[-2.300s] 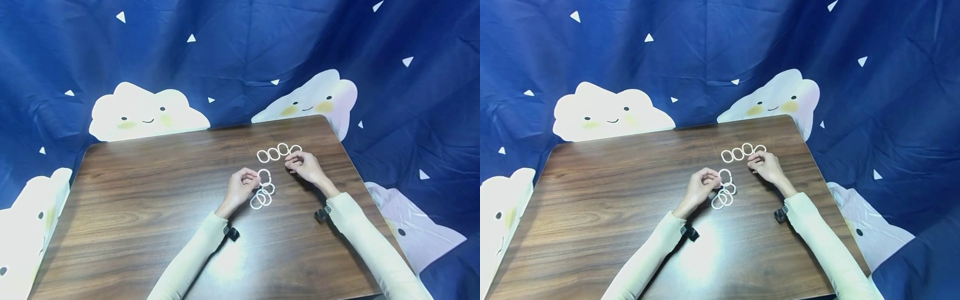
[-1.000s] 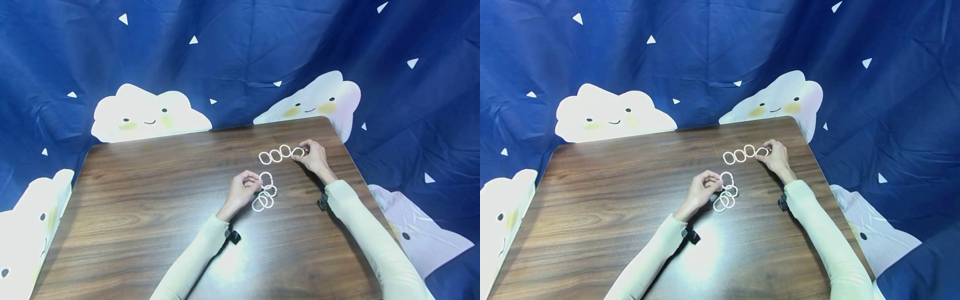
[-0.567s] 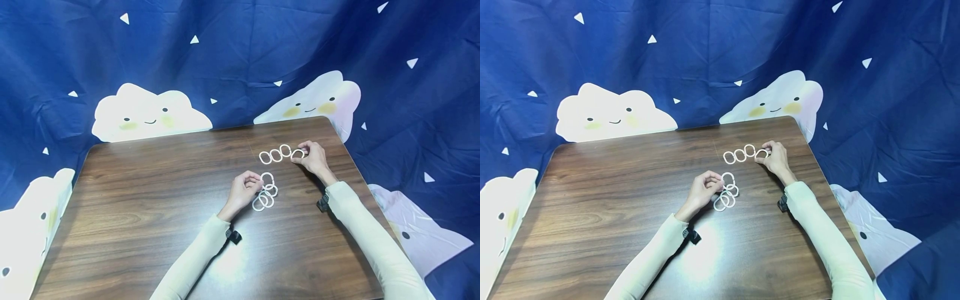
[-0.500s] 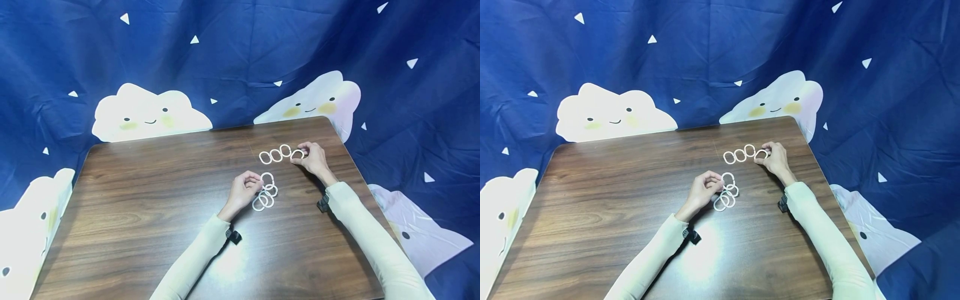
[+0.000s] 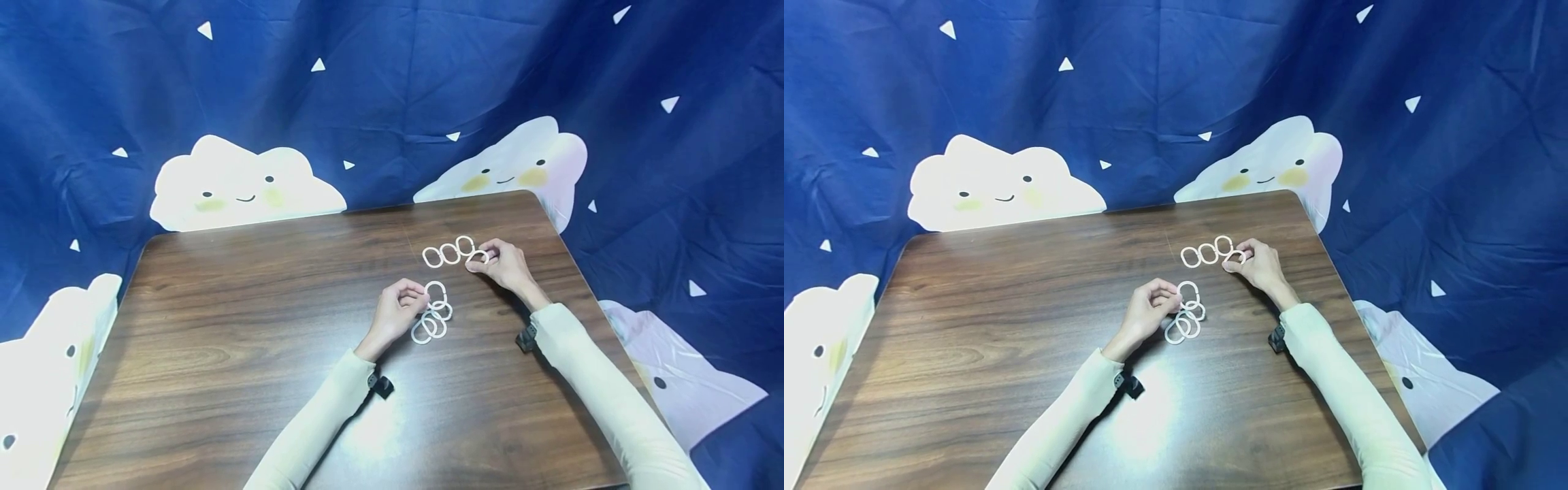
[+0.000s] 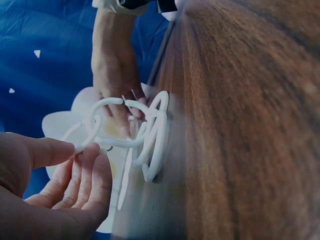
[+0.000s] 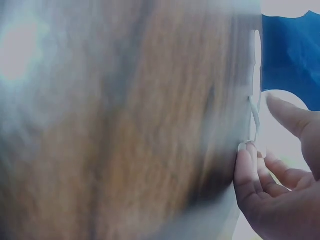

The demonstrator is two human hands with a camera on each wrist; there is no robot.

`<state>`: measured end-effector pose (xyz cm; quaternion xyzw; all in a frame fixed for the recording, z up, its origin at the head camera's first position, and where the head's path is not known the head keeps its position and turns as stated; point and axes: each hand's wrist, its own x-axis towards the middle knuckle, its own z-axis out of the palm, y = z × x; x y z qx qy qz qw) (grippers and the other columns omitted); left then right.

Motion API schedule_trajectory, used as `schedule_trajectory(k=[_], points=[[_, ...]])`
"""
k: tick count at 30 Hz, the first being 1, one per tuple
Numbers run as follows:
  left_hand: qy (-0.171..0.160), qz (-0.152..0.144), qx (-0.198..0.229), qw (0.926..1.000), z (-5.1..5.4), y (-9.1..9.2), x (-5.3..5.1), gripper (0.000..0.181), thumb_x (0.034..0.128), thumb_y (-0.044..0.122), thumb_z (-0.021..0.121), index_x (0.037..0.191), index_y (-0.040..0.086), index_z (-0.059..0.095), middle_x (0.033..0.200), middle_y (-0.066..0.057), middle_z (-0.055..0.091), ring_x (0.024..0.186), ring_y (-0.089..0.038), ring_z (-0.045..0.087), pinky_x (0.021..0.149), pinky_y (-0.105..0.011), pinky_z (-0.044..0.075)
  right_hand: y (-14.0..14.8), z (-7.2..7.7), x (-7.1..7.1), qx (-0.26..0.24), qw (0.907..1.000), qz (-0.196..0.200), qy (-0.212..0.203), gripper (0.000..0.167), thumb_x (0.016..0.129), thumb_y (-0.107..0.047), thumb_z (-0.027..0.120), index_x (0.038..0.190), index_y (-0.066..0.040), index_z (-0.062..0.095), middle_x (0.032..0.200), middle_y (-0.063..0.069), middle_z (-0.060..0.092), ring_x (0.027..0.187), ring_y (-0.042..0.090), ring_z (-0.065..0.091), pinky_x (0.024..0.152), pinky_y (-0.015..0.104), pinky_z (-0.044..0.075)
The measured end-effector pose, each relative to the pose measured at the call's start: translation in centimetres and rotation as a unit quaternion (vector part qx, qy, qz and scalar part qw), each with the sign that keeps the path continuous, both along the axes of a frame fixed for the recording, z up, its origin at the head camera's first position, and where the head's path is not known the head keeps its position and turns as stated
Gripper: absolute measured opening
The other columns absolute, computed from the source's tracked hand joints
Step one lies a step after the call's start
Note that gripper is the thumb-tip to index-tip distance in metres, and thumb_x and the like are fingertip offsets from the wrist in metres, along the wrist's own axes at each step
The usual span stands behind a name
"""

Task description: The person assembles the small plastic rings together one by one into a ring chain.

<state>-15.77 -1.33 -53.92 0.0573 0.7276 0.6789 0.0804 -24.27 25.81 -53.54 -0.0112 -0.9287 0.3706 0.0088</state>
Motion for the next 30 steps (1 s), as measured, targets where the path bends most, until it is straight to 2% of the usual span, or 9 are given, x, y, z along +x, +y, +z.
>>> schedule_trajectory(k=[3, 6, 8, 11, 15, 18, 24, 30], points=[[0.002, 0.001, -0.004, 1.0000, 0.1, 0.0, 0.1, 0.016, 0.0947, 0.004, 0.072, 0.107, -0.005, 0.070, 0.099, -0.028, 0.075, 0.089, -0.050, 0.075, 0.077, -0.054, 0.065, -0.1, 0.2, 0.3, -0.004, 1.0000, 0.001, 0.001, 0.036, 0.094, -0.032, 0.078, 0.115, -0.003, 0.072, 0.097, 0.015, 0.074, 0.083, 0.017, 0.065, 0.071, 0.016, 0.047], [0.007, 0.001, -0.007, 0.9999, 0.1, 0.0, 0.2, 0.016, 0.0945, 0.005, 0.072, 0.107, -0.005, 0.070, 0.099, -0.027, 0.075, 0.088, -0.049, 0.075, 0.075, -0.051, 0.065, -0.2, 0.4, 0.7, -0.020, 0.9998, 0.009, 0.000, 0.027, 0.100, -0.024, 0.069, 0.113, -0.002, 0.072, 0.099, 0.019, 0.077, 0.081, 0.018, 0.071, 0.067, 0.013, 0.052], [0.009, 0.000, -0.011, 0.9999, 0.1, -0.1, 0.2, 0.015, 0.0946, 0.004, 0.072, 0.106, -0.004, 0.070, 0.098, -0.027, 0.076, 0.088, -0.048, 0.075, 0.074, -0.048, 0.066, -0.3, 0.5, 1.0, -0.033, 0.9993, 0.017, -0.004, 0.023, 0.101, -0.017, 0.063, 0.114, 0.000, 0.072, 0.100, 0.022, 0.078, 0.082, 0.023, 0.075, 0.063, 0.013, 0.056], [0.010, -0.001, -0.016, 0.9998, 0.2, -0.1, 0.3, 0.013, 0.0945, 0.005, 0.072, 0.105, -0.003, 0.070, 0.097, -0.025, 0.076, 0.087, -0.047, 0.076, 0.069, -0.037, 0.065, -0.5, 0.5, 1.4, -0.044, 0.9986, 0.028, -0.012, 0.023, 0.100, -0.007, 0.056, 0.114, 0.002, 0.072, 0.101, 0.024, 0.078, 0.086, 0.028, 0.076, 0.062, 0.014, 0.058], [0.014, 0.001, -0.014, 0.9998, 0.2, -0.1, 0.4, 0.014, 0.0944, 0.006, 0.072, 0.105, -0.003, 0.070, 0.097, -0.025, 0.076, 0.086, -0.046, 0.076, 0.061, -0.020, 0.058, -0.7, 0.5, 1.9, -0.038, 0.9986, 0.034, -0.017, 0.020, 0.098, -0.005, 0.061, 0.114, 0.001, 0.073, 0.100, 0.020, 0.079, 0.085, 0.022, 0.076, 0.065, 0.010, 0.055], [0.016, 0.002, -0.009, 0.9998, 0.0, -0.1, 0.4, 0.015, 0.0942, 0.005, 0.072, 0.106, -0.004, 0.070, 0.097, -0.027, 0.075, 0.086, -0.049, 0.075, 0.059, -0.013, 0.052, -0.9, 0.6, 2.3, -0.040, 0.9982, 0.039, -0.020, 0.019, 0.097, -0.007, 0.067, 0.114, 0.000, 0.073, 0.099, 0.018, 0.078, 0.083, 0.016, 0.074, 0.067, 0.010, 0.055], [0.018, 0.000, -0.007, 0.9998, -0.1, -0.1, 0.4, 0.014, 0.0940, 0.004, 0.072, 0.105, -0.004, 0.070, 0.097, -0.028, 0.075, 0.087, -0.050, 0.074, 0.060, -0.012, 0.051, -1.4, 1.1, 3.2, -0.052, 0.9970, 0.055, -0.018, 0.019, 0.096, -0.004, 0.068, 0.113, 0.000, 0.073, 0.097, 0.016, 0.078, 0.081, 0.011, 0.072, 0.067, 0.012, 0.056], [0.017, 0.001, -0.010, 0.9998, 0.1, -0.1, 0.6, 0.013, 0.0933, 0.004, 0.072, 0.104, -0.003, 0.070, 0.094, -0.025, 0.075, 0.082, -0.041, 0.076, 0.060, -0.012, 0.052, -2.1, 1.9, 4.5, -0.046, 0.9968, 0.064, -0.011, 0.016, 0.096, -0.010, 0.071, 0.111, -0.003, 0.074, 0.093, 0.012, 0.077, 0.080, 0.011, 0.072, 0.066, 0.011, 0.052]])
